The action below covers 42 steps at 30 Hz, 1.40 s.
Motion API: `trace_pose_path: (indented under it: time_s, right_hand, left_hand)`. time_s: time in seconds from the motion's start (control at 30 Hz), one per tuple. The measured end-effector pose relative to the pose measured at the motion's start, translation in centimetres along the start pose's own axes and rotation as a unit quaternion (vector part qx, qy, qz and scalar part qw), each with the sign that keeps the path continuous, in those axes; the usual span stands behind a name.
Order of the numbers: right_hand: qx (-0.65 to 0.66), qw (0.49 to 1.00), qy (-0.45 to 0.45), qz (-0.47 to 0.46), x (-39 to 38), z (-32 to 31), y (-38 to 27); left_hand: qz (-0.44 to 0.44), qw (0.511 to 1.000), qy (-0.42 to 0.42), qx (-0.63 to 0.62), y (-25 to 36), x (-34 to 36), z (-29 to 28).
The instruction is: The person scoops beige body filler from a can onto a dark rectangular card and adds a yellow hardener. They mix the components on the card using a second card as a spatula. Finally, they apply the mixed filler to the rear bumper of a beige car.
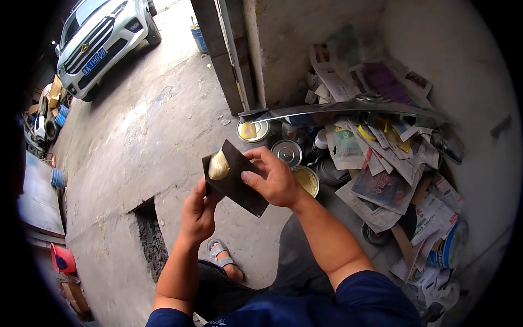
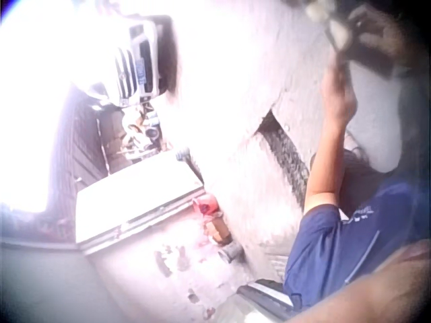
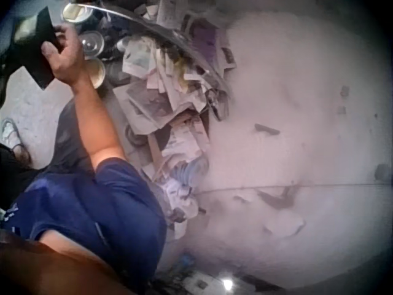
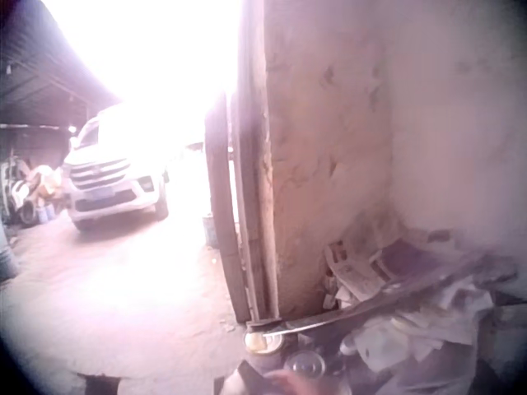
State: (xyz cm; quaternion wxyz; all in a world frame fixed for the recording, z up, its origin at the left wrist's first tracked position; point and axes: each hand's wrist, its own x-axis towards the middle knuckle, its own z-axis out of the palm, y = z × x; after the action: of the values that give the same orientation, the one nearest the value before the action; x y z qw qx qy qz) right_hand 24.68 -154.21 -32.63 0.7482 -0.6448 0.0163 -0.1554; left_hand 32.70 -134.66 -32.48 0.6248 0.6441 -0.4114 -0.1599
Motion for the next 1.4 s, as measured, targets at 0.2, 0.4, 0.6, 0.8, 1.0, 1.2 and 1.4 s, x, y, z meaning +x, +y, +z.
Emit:
trace_pose_path:
  time_s: [0.2, 0.4, 0.6, 0.8, 1.0, 1.2, 1.4]
  right_hand:
    - [0.032, 0.997, -0.004, -0.074, 1.0, -0.4, -5.0]
    - [-0.216, 0.919, -0.169, -0.283, -0.2, 0.1, -7.6]
    - [-0.35, 0.863, -0.14, -0.336, 0.1, -1.1, -4.8]
    - [-0.264, 0.945, -0.049, -0.186, -0.5, -3.2, -1.9]
    - [0.218, 0.974, 0.057, -0.007, -1.7, -1.2, -0.3]
    - [0.239, 0.964, 0.107, 0.05, -2.6, -0.1, 1.0]
    - [-0.044, 0.961, 0.191, 0.197, -11.1, -8.4, 10.1]
  left_hand:
    - [-0.061, 0.989, 0.059, 0.124, -1.7, -0.2, -1.2]
    - [-0.143, 0.943, -0.041, -0.296, -0.9, 0.3, -4.0]
    - [-0.15, 0.944, -0.064, -0.286, -1.4, 0.3, -3.8]
    - [-0.146, 0.908, -0.026, -0.392, -0.1, 0.6, -2.2]
    - [-0.192, 0.888, -0.045, -0.414, -1.4, -0.4, 0.1]
    - [-0.206, 0.896, -0.015, -0.393, -1.8, -0.8, 2.2]
    - [-0.168, 0.911, 0.103, -0.363, -3.5, -1.1, -0.5]
